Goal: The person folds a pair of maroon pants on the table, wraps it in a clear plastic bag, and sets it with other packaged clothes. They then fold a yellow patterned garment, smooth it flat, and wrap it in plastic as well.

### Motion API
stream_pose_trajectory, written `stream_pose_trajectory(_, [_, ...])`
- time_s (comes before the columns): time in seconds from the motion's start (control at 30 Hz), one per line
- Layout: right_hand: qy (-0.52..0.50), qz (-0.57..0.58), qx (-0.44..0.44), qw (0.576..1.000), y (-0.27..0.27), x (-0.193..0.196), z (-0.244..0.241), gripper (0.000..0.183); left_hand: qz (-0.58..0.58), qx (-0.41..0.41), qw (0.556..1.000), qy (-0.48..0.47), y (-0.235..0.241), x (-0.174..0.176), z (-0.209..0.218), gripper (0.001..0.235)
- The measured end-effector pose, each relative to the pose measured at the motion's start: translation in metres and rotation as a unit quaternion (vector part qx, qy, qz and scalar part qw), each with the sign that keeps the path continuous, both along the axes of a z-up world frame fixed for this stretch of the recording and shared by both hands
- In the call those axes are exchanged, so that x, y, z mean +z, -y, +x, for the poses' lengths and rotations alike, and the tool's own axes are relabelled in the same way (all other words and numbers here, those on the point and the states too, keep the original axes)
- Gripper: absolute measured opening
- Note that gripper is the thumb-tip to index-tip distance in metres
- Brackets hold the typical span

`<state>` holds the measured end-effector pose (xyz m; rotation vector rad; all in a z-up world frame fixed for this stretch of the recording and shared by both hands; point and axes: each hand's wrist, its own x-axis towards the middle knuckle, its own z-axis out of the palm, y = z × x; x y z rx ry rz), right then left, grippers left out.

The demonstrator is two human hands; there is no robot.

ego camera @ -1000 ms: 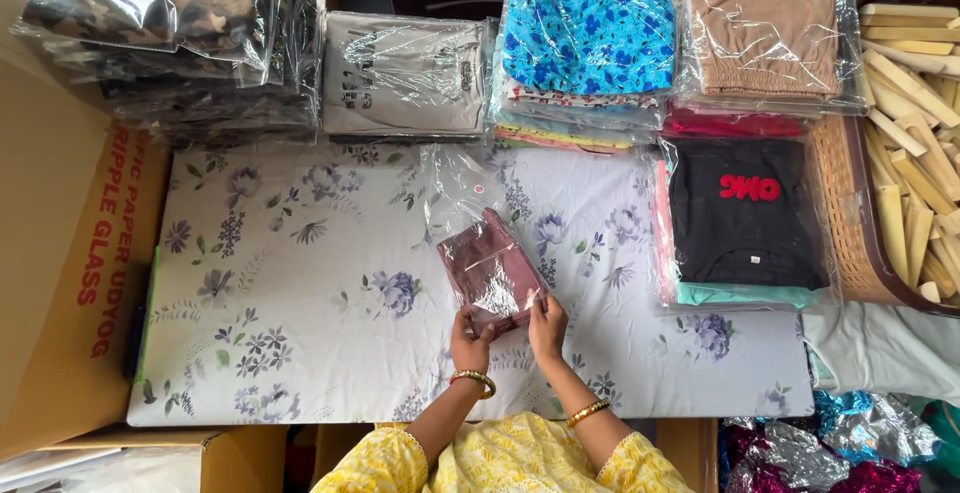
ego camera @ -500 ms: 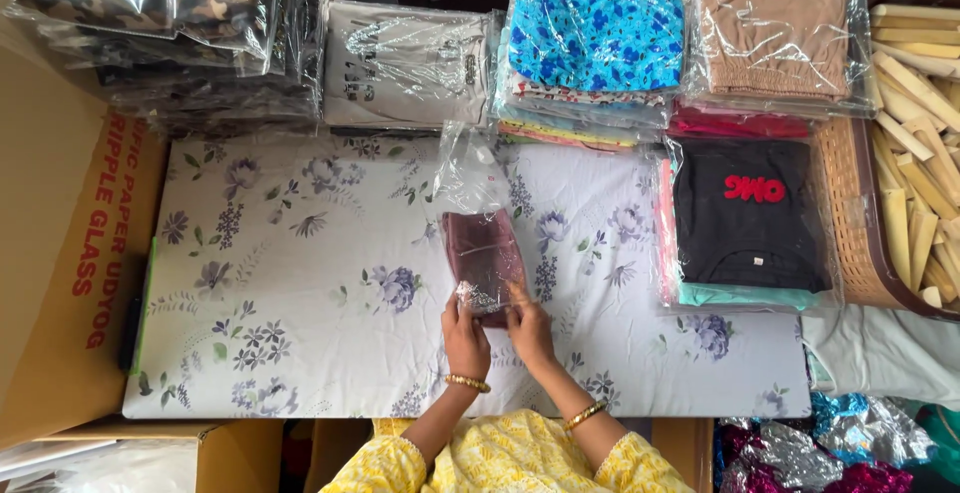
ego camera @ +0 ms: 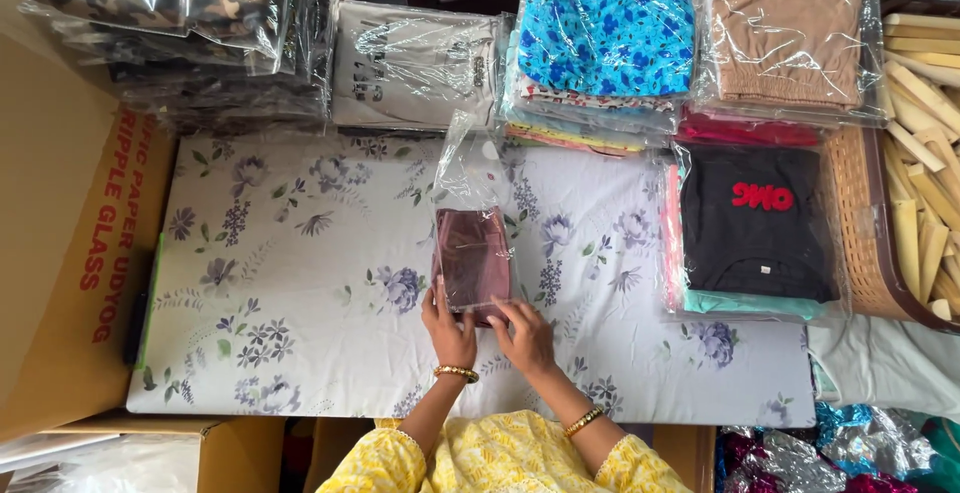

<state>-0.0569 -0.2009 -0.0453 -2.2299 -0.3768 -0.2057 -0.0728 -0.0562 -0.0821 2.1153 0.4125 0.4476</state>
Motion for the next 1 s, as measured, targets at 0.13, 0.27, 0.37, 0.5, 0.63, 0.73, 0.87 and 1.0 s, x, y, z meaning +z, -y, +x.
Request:
stream_pose_trajectory(0.13, [0.059, 0.003, -0.071, 0.996, 0.018, -0.027, -0.001, 0.015, -0.077, -0.023, 0.996, -0.048, 0.000, -0.009, 0.005, 0.073])
stream_pose_trajectory(0.27, [-0.024, 0.155, -0.231, 0.960, 0.024, -0.031, 0.029, 0.026, -0.193, 0.006, 0.967, -0.167, -0.009, 0.012, 0.017, 0.067])
stream_pose_trajectory(0.37, [-0.246, 0.232, -0.205, 0.918, 0.030, -0.094, 0.056, 0.042, -0.114, -0.023, 0.993, -0.019, -0.018, -0.034, 0.011, 0.065])
stream_pose_trajectory(0.5, [-0.295, 0.171, -0.159, 0.927, -0.011, -0.046, 0.063, 0.040, -0.086, 0.013, 0.996, 0.002, -0.026, -0.045, 0.014, 0.058])
stream_pose_trajectory(0.63, [-0.221, 0.172, -0.160, 0.946, -0.045, 0.006, 0.059, 0.048, 0.058, -0.130, 0.990, 0.001, -0.022, -0.043, 0.007, 0.058])
stream_pose_trajectory(0.73, [-0.196, 0.187, -0.133, 0.953, -0.044, -0.020, 0.062, 0.039, 0.076, -0.159, 0.984, 0.035, -0.023, -0.016, 0.013, 0.057])
stream_pose_trajectory(0.87, [-0.132, 0.228, -0.180, 0.948, -0.020, -0.089, 0.091, 0.031, 0.105, -0.116, 0.987, 0.021, -0.040, -0.019, 0.018, 0.062])
stream_pose_trajectory(1.0, [-0.257, 0.339, -0.232, 0.875, -0.017, -0.075, 0.147, 0.032, 0.110, -0.154, 0.982, 0.009, -0.052, -0.016, 0.024, 0.067])
